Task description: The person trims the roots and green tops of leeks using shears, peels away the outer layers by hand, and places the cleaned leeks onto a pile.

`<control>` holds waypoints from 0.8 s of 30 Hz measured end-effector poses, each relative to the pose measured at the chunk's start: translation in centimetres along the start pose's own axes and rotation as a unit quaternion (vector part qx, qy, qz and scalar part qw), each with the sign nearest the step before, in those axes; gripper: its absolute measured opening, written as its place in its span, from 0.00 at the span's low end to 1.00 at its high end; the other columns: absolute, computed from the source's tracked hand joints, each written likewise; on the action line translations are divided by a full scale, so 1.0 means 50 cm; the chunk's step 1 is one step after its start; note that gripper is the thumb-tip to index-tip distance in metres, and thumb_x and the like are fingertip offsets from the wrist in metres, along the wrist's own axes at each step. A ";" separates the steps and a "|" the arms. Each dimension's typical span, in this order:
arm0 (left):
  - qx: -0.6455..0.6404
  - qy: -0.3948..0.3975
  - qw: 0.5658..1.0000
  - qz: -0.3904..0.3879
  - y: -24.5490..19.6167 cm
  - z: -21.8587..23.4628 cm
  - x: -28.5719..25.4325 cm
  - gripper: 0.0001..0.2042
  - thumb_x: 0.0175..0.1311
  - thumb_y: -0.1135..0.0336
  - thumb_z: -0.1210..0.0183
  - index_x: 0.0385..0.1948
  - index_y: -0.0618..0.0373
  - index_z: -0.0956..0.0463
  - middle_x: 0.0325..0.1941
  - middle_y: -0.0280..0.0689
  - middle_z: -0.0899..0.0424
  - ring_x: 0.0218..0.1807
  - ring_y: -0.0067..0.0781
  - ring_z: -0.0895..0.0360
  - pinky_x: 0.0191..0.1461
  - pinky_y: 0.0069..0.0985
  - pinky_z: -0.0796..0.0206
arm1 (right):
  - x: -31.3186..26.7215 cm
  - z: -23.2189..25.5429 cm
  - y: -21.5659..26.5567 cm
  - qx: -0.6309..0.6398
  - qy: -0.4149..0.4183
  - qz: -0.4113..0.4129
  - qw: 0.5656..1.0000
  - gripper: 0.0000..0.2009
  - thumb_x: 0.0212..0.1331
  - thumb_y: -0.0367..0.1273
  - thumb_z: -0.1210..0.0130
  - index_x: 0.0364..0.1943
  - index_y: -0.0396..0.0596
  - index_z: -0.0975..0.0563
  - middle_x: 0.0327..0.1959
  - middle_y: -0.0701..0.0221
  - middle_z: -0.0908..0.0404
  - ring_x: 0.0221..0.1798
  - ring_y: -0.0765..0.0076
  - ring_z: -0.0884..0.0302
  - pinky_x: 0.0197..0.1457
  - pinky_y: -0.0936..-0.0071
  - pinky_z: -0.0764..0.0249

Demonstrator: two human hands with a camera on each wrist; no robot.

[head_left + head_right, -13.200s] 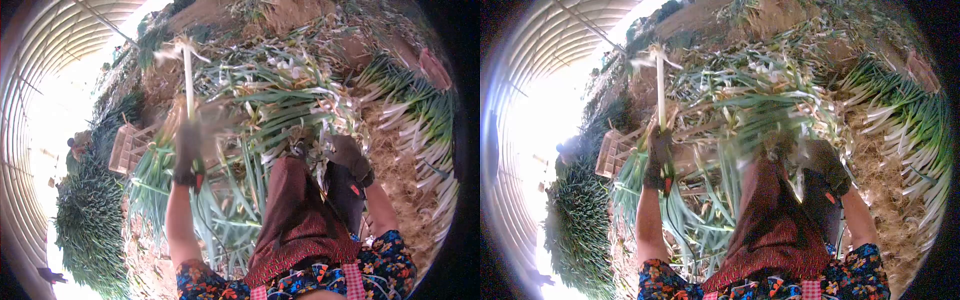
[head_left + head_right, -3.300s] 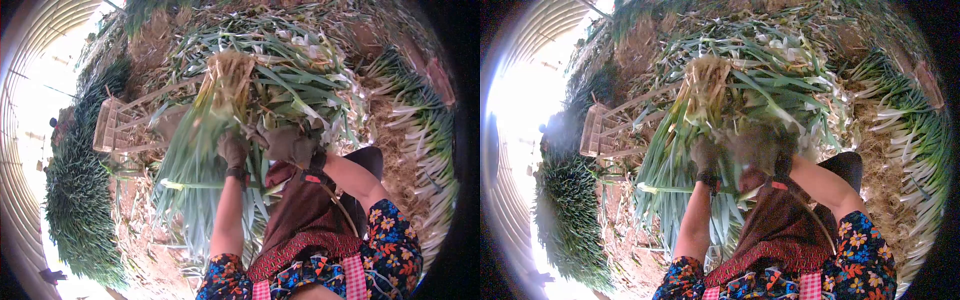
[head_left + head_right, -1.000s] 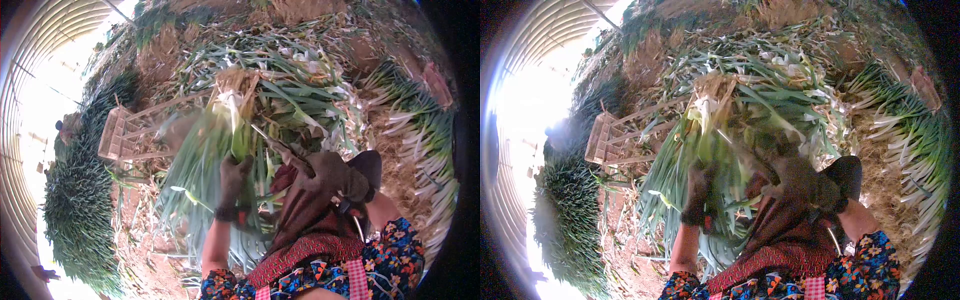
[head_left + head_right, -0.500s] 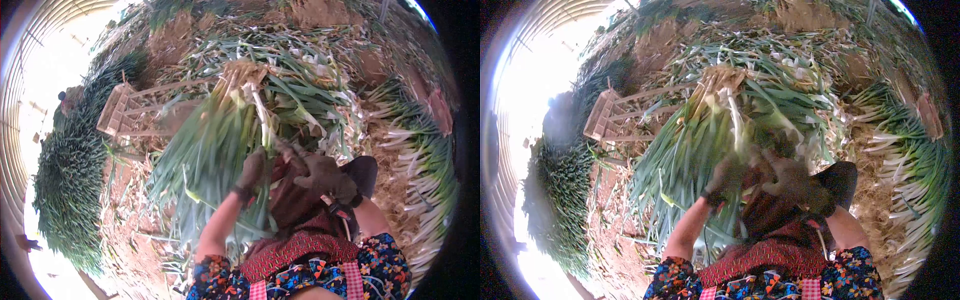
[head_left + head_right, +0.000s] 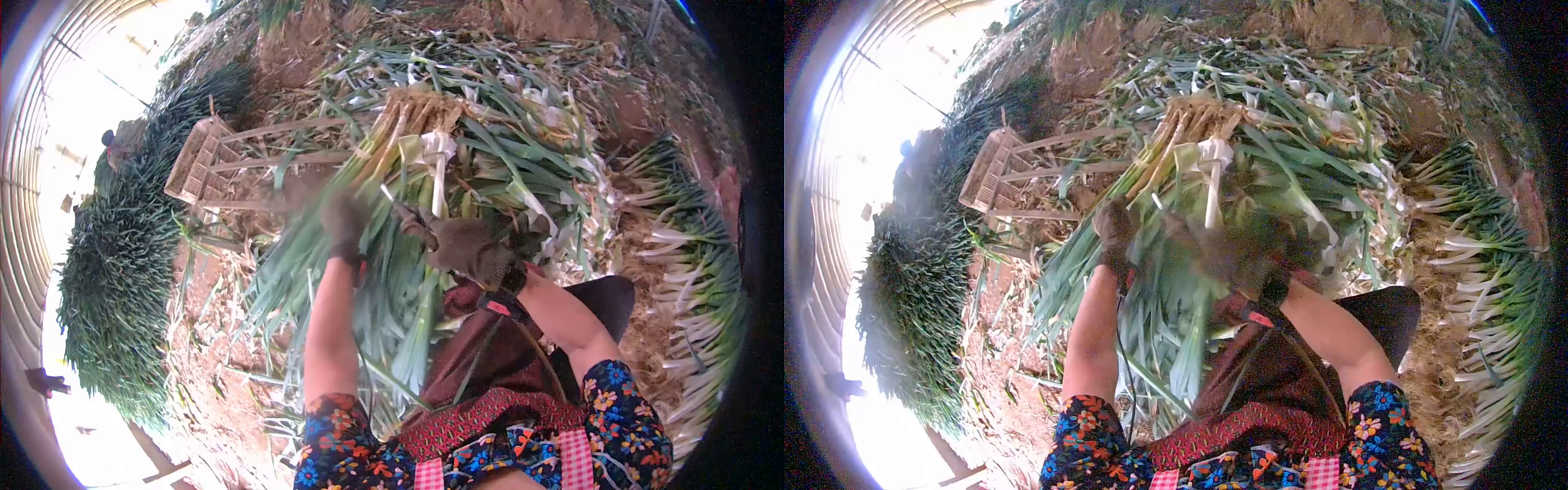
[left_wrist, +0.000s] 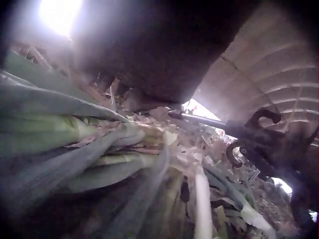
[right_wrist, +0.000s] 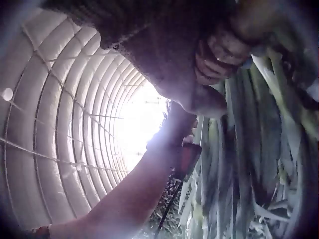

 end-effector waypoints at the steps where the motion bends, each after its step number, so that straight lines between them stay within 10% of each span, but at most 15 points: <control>1: 0.018 0.038 0.999 0.005 0.018 -0.024 0.011 0.17 0.55 0.50 0.36 0.41 0.49 0.17 0.36 0.46 0.16 0.41 0.55 0.19 0.45 0.48 0.28 | 0.018 -0.015 -0.009 -0.013 -0.017 0.018 1.000 0.34 0.46 0.45 0.39 0.61 0.49 0.32 0.32 0.53 0.18 0.38 0.42 0.18 0.42 0.49 0.24; 10: 0.069 0.214 0.974 -0.013 0.039 -0.067 0.066 0.20 0.56 0.45 0.39 0.38 0.52 0.17 0.36 0.48 0.14 0.42 0.56 0.17 0.42 0.48 0.26 | 0.058 -0.027 -0.026 0.042 0.091 -0.061 0.993 0.36 0.44 0.43 0.38 0.64 0.59 0.32 0.31 0.54 0.18 0.36 0.43 0.18 0.42 0.51 0.23; 15: 0.096 0.199 0.971 -0.090 0.051 -0.058 0.096 0.17 0.58 0.50 0.39 0.32 0.56 0.18 0.33 0.49 0.15 0.39 0.57 0.17 0.38 0.48 0.26 | 0.079 -0.042 -0.060 -0.050 -0.012 -0.028 0.998 0.39 0.43 0.42 0.37 0.67 0.60 0.35 0.29 0.56 0.18 0.34 0.45 0.18 0.41 0.51 0.23; 21: -0.173 0.145 0.973 -0.036 0.039 -0.006 0.179 0.09 0.63 0.61 0.41 0.32 0.58 0.21 0.28 0.43 0.18 0.31 0.45 0.19 0.35 0.40 0.28 | 0.060 -0.066 -0.046 0.056 -0.029 0.093 0.994 0.41 0.43 0.42 0.36 0.68 0.60 0.37 0.28 0.56 0.18 0.34 0.44 0.18 0.39 0.51 0.23; 24: -0.495 0.108 0.852 -0.128 0.028 -0.033 0.262 0.08 0.67 0.62 0.42 0.36 0.56 0.21 0.32 0.35 0.17 0.30 0.33 0.22 0.33 0.30 0.31 | 0.064 -0.068 -0.057 -0.003 0.008 0.057 0.998 0.42 0.45 0.42 0.36 0.69 0.59 0.38 0.30 0.55 0.18 0.35 0.43 0.18 0.39 0.50 0.23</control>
Point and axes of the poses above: each hand's wrist, its own x-axis towards the middle knuckle, its own z-axis out of the back of the hand, y = z × x, the point moved 5 cm from there along x, towards the middle knuckle
